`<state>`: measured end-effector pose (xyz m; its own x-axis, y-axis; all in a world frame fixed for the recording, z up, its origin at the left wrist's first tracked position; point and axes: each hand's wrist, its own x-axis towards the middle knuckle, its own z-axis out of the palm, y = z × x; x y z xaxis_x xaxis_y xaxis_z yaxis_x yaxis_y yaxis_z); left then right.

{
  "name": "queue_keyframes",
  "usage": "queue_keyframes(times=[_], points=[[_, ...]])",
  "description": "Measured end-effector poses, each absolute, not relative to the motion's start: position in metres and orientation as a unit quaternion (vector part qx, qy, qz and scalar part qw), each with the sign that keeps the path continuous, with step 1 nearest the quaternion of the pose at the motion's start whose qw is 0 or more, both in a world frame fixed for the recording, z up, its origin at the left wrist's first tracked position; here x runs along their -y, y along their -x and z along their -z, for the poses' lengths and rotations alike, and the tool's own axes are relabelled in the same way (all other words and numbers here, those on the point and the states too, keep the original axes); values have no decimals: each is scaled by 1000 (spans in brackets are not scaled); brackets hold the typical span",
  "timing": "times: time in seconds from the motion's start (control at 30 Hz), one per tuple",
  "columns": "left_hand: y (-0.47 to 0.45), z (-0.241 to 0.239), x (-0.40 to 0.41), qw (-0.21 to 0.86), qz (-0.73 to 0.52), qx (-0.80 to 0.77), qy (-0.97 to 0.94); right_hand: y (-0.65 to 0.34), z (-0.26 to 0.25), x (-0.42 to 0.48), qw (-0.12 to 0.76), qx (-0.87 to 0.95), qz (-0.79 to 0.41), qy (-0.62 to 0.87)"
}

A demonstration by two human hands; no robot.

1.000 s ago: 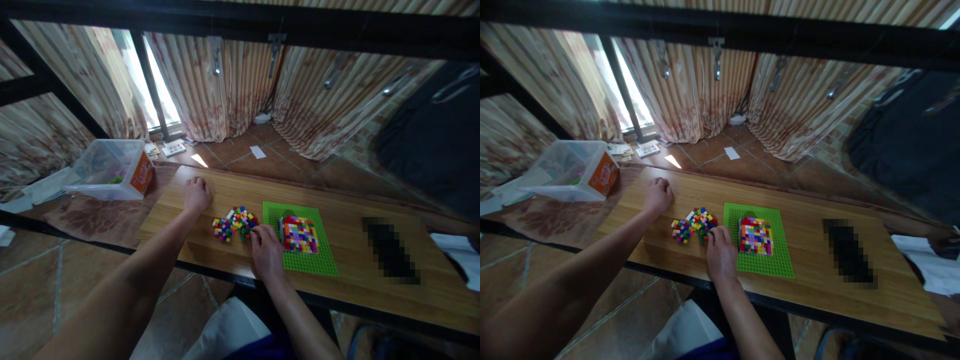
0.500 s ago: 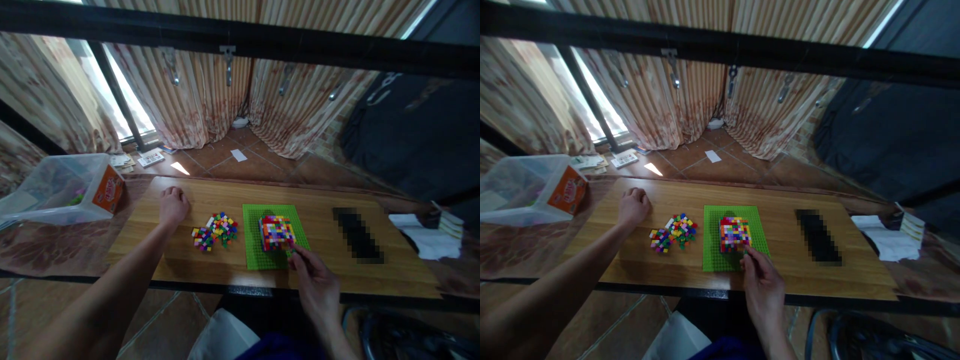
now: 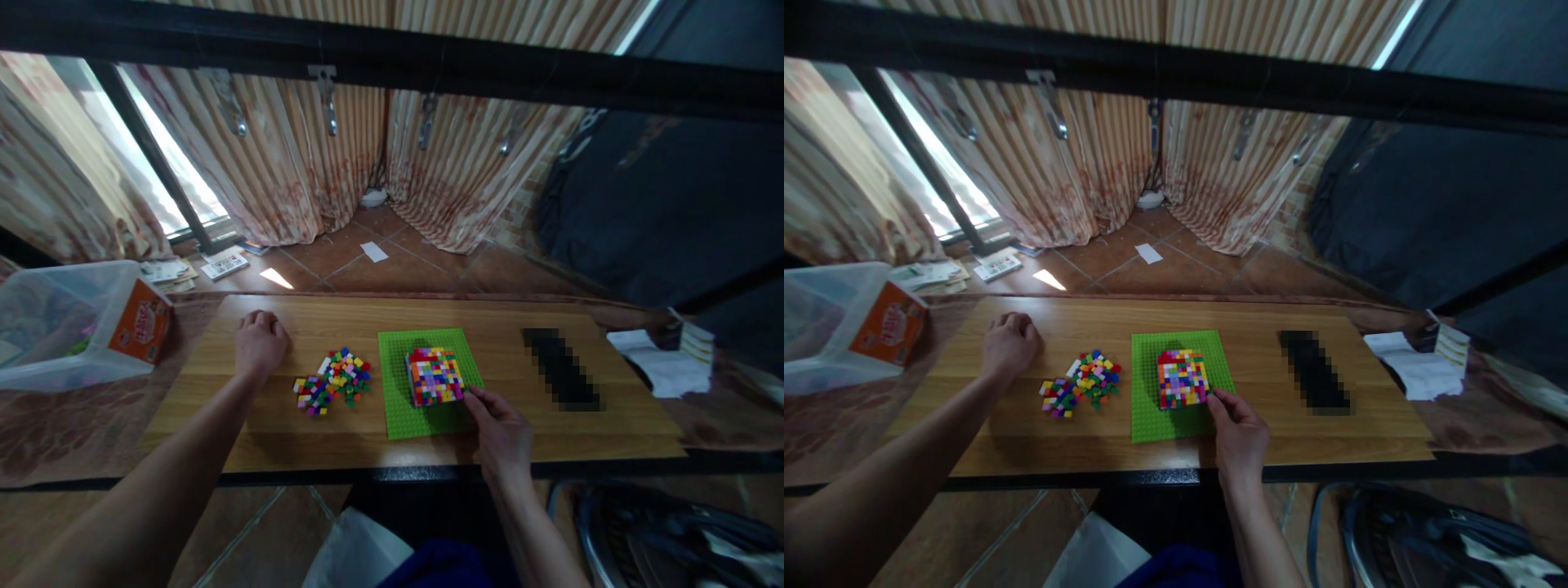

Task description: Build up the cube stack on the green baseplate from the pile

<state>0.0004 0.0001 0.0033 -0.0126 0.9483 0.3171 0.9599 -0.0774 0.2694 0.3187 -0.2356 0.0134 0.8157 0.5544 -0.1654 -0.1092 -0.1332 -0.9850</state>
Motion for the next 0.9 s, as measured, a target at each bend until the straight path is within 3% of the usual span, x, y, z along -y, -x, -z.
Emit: queue_keyframes(times=[0.47, 0.9], points=[[-1, -5, 1, -8, 224, 684, 694, -318, -20, 239, 621, 164, -283, 712], [-2, -8, 2, -19, 216, 689, 692, -325, -37, 234, 599, 81, -424, 674]])
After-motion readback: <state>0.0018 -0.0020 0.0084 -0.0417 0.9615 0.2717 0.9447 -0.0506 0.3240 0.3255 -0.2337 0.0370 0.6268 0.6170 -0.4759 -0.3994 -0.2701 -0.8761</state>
